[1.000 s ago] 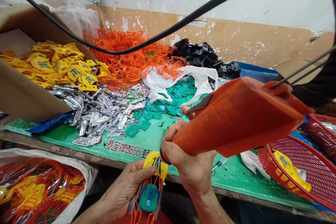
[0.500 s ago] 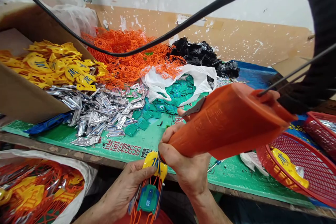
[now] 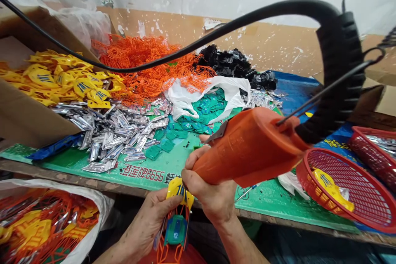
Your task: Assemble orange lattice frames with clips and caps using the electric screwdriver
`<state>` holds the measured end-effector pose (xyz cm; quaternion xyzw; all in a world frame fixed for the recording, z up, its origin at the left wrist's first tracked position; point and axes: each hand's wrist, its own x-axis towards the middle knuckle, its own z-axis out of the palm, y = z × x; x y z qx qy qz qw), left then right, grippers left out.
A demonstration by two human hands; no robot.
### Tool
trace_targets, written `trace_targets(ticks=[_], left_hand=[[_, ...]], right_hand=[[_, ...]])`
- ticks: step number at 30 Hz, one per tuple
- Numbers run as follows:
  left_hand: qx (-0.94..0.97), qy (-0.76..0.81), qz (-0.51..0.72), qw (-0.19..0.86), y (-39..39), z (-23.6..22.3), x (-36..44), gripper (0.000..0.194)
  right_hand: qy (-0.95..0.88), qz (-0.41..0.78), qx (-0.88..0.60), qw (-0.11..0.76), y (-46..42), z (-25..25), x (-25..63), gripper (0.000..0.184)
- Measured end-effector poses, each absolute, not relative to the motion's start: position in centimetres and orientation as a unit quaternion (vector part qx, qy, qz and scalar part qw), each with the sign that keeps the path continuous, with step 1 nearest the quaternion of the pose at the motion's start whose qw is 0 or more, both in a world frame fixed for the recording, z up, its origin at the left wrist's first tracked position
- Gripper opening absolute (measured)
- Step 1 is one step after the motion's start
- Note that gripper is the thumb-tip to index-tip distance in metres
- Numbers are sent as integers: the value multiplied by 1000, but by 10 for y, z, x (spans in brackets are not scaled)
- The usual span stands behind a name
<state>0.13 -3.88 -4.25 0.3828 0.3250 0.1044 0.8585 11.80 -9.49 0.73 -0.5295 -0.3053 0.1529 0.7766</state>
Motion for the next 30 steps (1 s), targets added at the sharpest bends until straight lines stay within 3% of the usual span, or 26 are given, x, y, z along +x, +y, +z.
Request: trace_targets(ticks=[7,12,15,30], left_hand=[[372,323,86,866,-36,-46,-4,32],[343,346,61,871,-30,-41,-4,30],[335,338,44,878,-29,-40,-3,31],[318,376,32,870,-25,-40,1,33]], right_hand=[[-280,165,-476,817,-95,31,129,47],[-235,1,-510,827,-86,37,185,12],[-222,-52,-539,811,-77,25,216,13],[-217,-34,-598,771,-70,-11,234,15]])
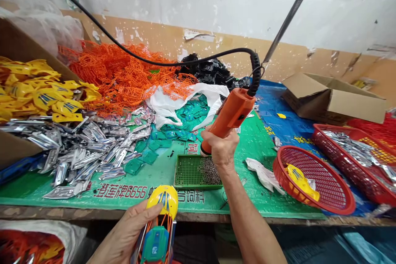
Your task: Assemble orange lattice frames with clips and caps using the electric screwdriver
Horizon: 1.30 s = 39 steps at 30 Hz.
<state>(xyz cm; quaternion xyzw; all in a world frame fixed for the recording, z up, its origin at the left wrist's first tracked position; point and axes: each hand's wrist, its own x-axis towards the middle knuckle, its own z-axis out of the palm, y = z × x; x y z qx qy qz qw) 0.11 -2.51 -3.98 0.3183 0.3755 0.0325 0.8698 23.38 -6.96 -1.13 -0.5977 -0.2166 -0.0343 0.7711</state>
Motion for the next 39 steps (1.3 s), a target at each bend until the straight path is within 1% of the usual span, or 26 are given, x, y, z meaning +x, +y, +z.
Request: trace_targets(ticks=[28,36,39], left_hand=[[322,374,35,869,-25,-38,1,37],[328,366,26,871,-25,-40,1,31],[336,359,28,870,-25,-40,1,31]], right_hand=[[-212,-34,-616,758,-69,-7,227,17],[-216,-23,-619,755,-69,-3,226,18],[-211,-29,-610,763,-69,-5,227,19]])
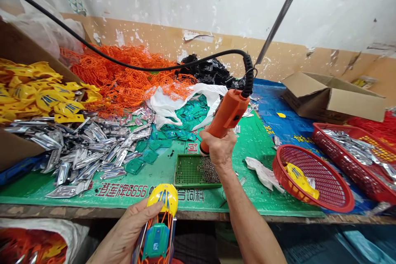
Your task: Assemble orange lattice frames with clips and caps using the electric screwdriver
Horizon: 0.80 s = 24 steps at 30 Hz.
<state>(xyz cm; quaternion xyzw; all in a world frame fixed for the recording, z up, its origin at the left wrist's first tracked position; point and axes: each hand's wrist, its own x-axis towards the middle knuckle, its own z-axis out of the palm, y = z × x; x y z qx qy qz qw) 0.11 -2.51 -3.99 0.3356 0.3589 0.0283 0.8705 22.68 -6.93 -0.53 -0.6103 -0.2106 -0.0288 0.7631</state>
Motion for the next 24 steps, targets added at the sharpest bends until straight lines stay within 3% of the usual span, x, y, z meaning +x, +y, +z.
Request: trace_targets(ticks=[10,15,20,24], left_hand=[[343,356,33,869,-26,-45,-1,31],[331,361,46,871,-25,-45,0,33],[309,371,68,873,-26,-43,2,32],[289,362,70,884,-26,-42,3,33]], right_hand=[[-206,-35,-569,795,-76,8,224,17],[-256,56,-506,822,-93,29,187,11],[-292,154,-446,832,-107,37,148,44],[-298,177,-438,830,-110,35,133,48]])
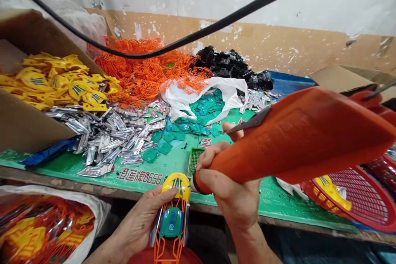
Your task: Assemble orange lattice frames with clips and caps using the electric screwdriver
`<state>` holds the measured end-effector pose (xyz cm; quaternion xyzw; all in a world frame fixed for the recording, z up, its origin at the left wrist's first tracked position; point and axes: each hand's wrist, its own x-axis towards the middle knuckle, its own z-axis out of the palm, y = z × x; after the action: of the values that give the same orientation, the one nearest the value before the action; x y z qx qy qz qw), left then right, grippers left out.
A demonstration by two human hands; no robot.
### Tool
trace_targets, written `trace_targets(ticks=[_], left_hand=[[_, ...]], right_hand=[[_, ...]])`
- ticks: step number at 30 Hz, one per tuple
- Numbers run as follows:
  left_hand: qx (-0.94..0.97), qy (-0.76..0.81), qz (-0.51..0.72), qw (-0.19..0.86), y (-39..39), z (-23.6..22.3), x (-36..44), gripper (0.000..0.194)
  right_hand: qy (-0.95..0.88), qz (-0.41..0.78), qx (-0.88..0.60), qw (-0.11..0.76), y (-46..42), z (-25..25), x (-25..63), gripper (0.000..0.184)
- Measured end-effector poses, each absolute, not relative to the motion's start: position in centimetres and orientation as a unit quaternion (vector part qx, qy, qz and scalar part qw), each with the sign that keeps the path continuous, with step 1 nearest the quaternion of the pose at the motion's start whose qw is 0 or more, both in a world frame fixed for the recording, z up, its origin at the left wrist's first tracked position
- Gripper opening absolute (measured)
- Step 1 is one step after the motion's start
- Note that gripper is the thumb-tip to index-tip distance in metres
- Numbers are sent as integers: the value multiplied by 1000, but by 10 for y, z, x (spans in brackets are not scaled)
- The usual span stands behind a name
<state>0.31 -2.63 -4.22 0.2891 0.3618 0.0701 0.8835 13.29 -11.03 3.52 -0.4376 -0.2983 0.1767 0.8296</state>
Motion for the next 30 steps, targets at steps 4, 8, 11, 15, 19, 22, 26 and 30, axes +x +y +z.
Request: trace_targets(ticks=[4,8,11,15,19,22,26,30], left_hand=[[279,364,69,886,-25,-44,5,33],[277,356,77,889,-25,-44,6,33],[273,358,80,889,-26,-42,6,33],[274,355,84,890,-26,-41,6,36],[272,356,82,891,-26,-41,5,35],[278,355,83,889,-27,-42,5,35],[281,347,81,891,-27,-44,5,34],[284,347,84,890,-29,-44,5,34]], right_hand=[[-304,176,-458,817,-111,34,126,49],[-303,178,-468,811,-110,33,123,54],[-297,178,-473,810,-109,32,122,61],[-290,176,-476,811,-108,32,122,62],[-283,177,-482,810,-107,31,123,60],[-277,178,-490,807,-108,29,123,61],[-281,184,-492,803,-108,26,123,60],[-285,189,-489,803,-108,23,122,62]])
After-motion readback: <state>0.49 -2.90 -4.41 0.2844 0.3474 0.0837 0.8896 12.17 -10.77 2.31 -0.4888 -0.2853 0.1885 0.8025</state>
